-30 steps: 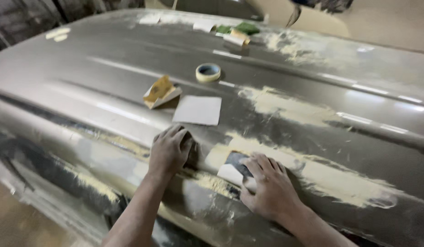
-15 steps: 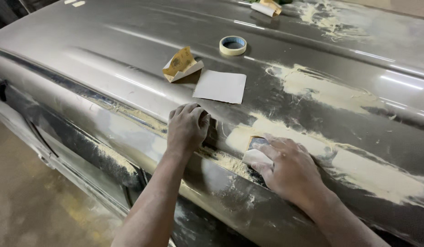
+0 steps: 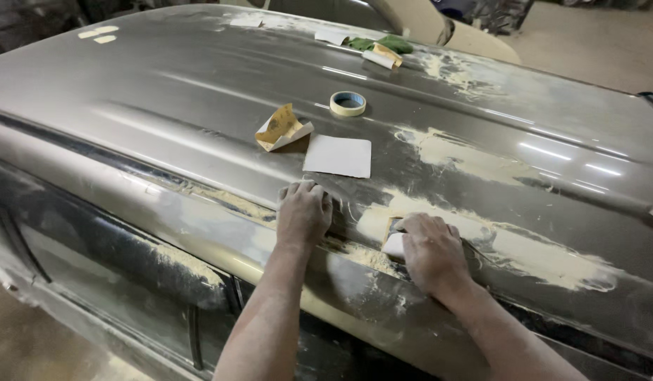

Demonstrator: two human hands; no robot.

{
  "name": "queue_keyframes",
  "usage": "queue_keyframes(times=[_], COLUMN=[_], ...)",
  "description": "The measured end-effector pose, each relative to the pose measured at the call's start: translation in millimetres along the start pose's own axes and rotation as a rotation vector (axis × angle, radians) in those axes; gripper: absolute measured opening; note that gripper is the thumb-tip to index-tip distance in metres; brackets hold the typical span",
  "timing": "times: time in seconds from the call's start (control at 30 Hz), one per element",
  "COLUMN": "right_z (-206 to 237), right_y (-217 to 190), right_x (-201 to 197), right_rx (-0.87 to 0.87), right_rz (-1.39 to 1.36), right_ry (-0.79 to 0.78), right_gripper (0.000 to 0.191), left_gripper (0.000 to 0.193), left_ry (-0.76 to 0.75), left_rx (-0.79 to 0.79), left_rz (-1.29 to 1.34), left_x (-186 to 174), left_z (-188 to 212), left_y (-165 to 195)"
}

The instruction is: The person sands a beige body filler patch on a car roof using a sanding block and sandpaper. They repeatedly rub the filler area to smooth it, occasionally switching between tools and adjusting their grip.

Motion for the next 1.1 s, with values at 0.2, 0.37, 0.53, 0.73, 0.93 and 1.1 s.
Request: queue_keyframes(times=[0.2, 0.37, 0.53, 0.73, 0.93, 1.1], right_z=[4.4, 14.5, 17.2, 14.0, 8.2, 4.1], right_y=[3.3, 2.2, 6.6, 3.9, -10.2, -12.5], right_x=[-14.4, -26.8, -23.0, -19.9, -30.7, -20.6], right_rx=[0.204, 0.299, 0.25, 0.25, 0.23, 0.091], right_rz=[0.259, 0.252, 0.272, 0.18, 0.255, 0.066], right_ry=[0.023, -0.099, -0.029, -0.078, -0.091, -0.113], right_gripper=[0.042, 0.075, 0.08, 0.076, 0.069, 0.051], left_gripper=[0.02, 0.019, 0.019, 0.019, 0.018, 0.016], left_ry=[0.017, -0.009, -0.007, 0.007, 0.005, -0.01], left_rx=[0.028, 0.02, 0.04, 0.051, 0.046, 0.04], left_rz=[0.022, 0.001, 0.026, 0.016, 0.021, 0.044], left_x=[-1.5, -2.5, -4.2, -9.8, -17.9, -22.6], left_z=[0.7, 1.4, 2.0, 2.1, 0.7, -0.8], left_y=[3.7, 6.0, 8.7, 11.3, 13.3, 13.6])
Point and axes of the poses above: each hand's wrist, its own z-axis away from the middle knuckle, its own x-axis out of the palm, y = z × x, the point moved 3 cm from there along -z, towards the middle knuckle, and after that the axes turned 8 degrees about x, right-handed, at the moved point
